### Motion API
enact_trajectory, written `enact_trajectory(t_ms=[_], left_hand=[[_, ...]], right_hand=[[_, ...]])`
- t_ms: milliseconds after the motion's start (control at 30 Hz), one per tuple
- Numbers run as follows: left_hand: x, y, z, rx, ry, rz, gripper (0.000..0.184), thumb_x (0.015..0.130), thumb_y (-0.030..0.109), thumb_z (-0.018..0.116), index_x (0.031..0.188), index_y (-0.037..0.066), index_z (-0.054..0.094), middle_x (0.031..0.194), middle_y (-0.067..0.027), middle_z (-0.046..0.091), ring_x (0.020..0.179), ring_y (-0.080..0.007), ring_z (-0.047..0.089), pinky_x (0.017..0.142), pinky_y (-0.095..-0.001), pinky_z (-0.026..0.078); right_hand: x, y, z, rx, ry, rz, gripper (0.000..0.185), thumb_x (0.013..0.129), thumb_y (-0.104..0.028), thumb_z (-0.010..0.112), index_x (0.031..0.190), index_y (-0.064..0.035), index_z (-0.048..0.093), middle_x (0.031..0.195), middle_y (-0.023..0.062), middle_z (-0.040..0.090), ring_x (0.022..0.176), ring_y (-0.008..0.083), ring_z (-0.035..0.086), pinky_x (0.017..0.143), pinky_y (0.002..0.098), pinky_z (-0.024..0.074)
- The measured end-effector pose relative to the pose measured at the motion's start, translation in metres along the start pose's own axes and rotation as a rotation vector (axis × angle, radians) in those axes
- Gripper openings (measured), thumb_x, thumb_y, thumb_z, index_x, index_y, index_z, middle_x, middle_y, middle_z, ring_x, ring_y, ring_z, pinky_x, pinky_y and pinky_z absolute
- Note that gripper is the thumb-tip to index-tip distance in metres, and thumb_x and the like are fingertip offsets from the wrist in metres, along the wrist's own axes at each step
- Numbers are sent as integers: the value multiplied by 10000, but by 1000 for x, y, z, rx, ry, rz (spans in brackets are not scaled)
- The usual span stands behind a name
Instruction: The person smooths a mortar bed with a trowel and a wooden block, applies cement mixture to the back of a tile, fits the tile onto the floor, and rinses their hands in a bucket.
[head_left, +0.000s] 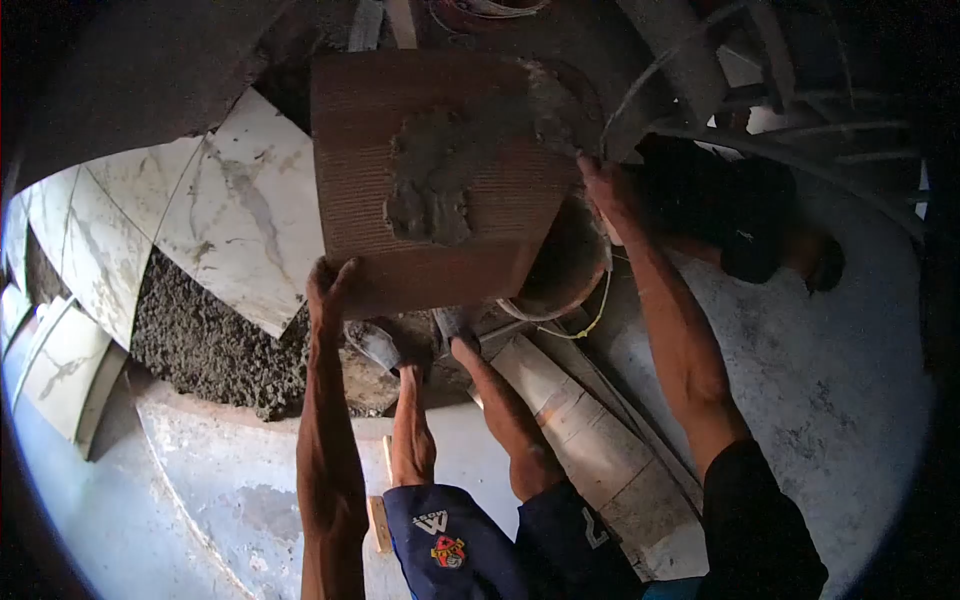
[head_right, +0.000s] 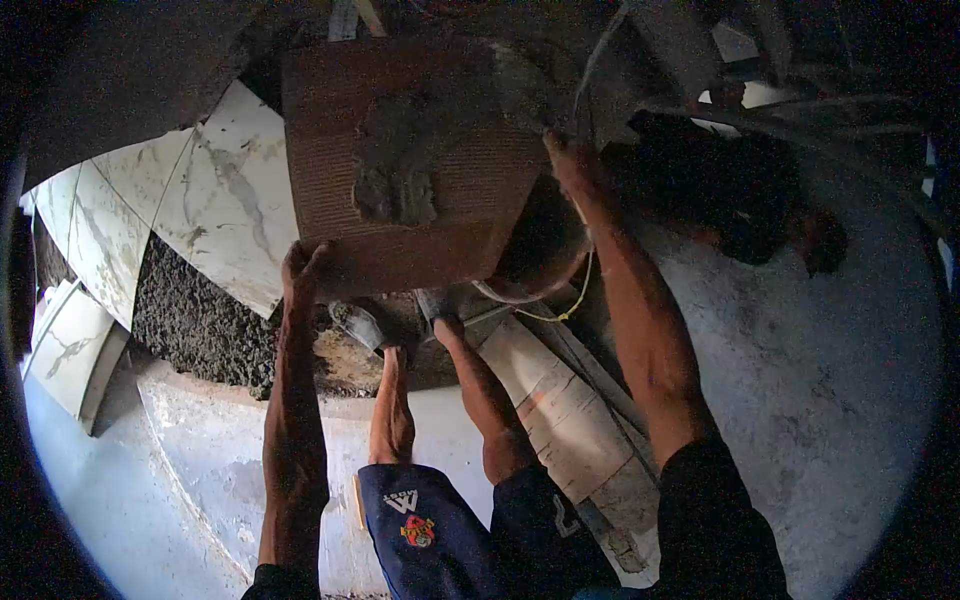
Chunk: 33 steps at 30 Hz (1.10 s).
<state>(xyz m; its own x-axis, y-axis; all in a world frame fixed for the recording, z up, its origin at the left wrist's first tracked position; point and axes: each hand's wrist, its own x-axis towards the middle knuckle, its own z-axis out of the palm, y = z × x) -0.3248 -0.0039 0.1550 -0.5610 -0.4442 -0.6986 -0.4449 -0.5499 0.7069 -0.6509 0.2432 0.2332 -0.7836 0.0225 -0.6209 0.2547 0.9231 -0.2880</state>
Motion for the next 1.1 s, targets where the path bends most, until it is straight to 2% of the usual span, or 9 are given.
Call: enact_trajectory(t_ms=[233, 367, 433, 533, 700, 767, 967, 1000, 1100], left_hand=[[0, -5, -8, 94, 5, -30, 282, 775, 207, 643, 931, 1, 530, 827, -56, 577, 721, -130, 528, 632, -272, 444], [-3, -1, -2, 83, 11, -85, 281, 780, 223, 638, 908, -1, 526, 796, -41, 563, 704, -122, 504, 623, -262, 428], [4, -12, -6, 116, 13, -39, 283, 778, 224, 640, 905, -1, 524, 790, -40, 561, 701, -119, 499, 621, -260, 425], [7, -22, -12, 138, 7, 7, 283, 777, 224, 640, 902, -1, 523, 783, -41, 560, 697, -115, 493, 617, -259, 421], [1, -8, -10, 309, 8, 31, 187, 805, 141, 605, 923, 7, 548, 816, -38, 586, 683, -106, 522, 579, -243, 436], [5, -12, -12, 228, 8, 55, 293, 778, 224, 636, 909, -14, 525, 796, -56, 571, 698, -119, 500, 611, -266, 426], [-3, 5, -5, 423, 30, 41, 273, 789, 218, 621, 913, -6, 528, 807, -75, 583, 717, -129, 523, 617, -275, 436], [-4, 4, -1, 255, 27, 72, 271, 793, 216, 615, 914, -10, 526, 790, -80, 581, 700, -138, 529, 613, -281, 436], [-4, 7, -3, 286, -8, 32, 265, 800, 212, 609, 914, -12, 525, 787, -76, 581, 694, -138, 531, 618, -277, 439]], right_hand=[[-64, 10, 18, 197, -24, 270, 381, 842, -462, 435, 707, -107, 460, 534, 9, 455, 360, 140, 434, 351, 299, 379], [-78, 8, 0, 533, -235, 251, 376, 847, -464, 421, 734, -107, 455, 515, 2, 424, 351, 141, 421, 360, 291, 379], [-64, -10, -7, 711, -345, 94, 367, 846, -457, 427, 746, -105, 444, 512, 4, 405, 360, 138, 400, 376, 287, 378], [-35, -19, 2, 887, -319, 134, 359, 852, -434, 427, 740, -93, 440, 517, 10, 398, 383, 140, 390, 392, 298, 380], [-29, -39, 43, 904, -320, 164, 379, 876, -426, 386, 705, -92, 440, 511, 15, 404, 396, 152, 397, 401, 321, 387], [-40, -64, 57, 558, -428, 177, 419, 878, -444, 375, 655, -93, 425, 491, 20, 418, 388, 151, 417, 388, 325, 388], [-73, -106, 96, 406, -539, 74, 444, 884, -434, 370, 602, -94, 406, 472, 15, 433, 363, 140, 431, 348, 325, 379], [-80, -105, 96, 354, -538, 5, 441, 883, -426, 379, 601, -88, 400, 470, 14, 432, 360, 139, 436, 347, 304, 381], [-87, -104, 95, 139, -596, -49, 448, 874, -438, 405, 629, -64, 438, 472, 7, 424, 362, 127, 423, 347, 280, 373]])
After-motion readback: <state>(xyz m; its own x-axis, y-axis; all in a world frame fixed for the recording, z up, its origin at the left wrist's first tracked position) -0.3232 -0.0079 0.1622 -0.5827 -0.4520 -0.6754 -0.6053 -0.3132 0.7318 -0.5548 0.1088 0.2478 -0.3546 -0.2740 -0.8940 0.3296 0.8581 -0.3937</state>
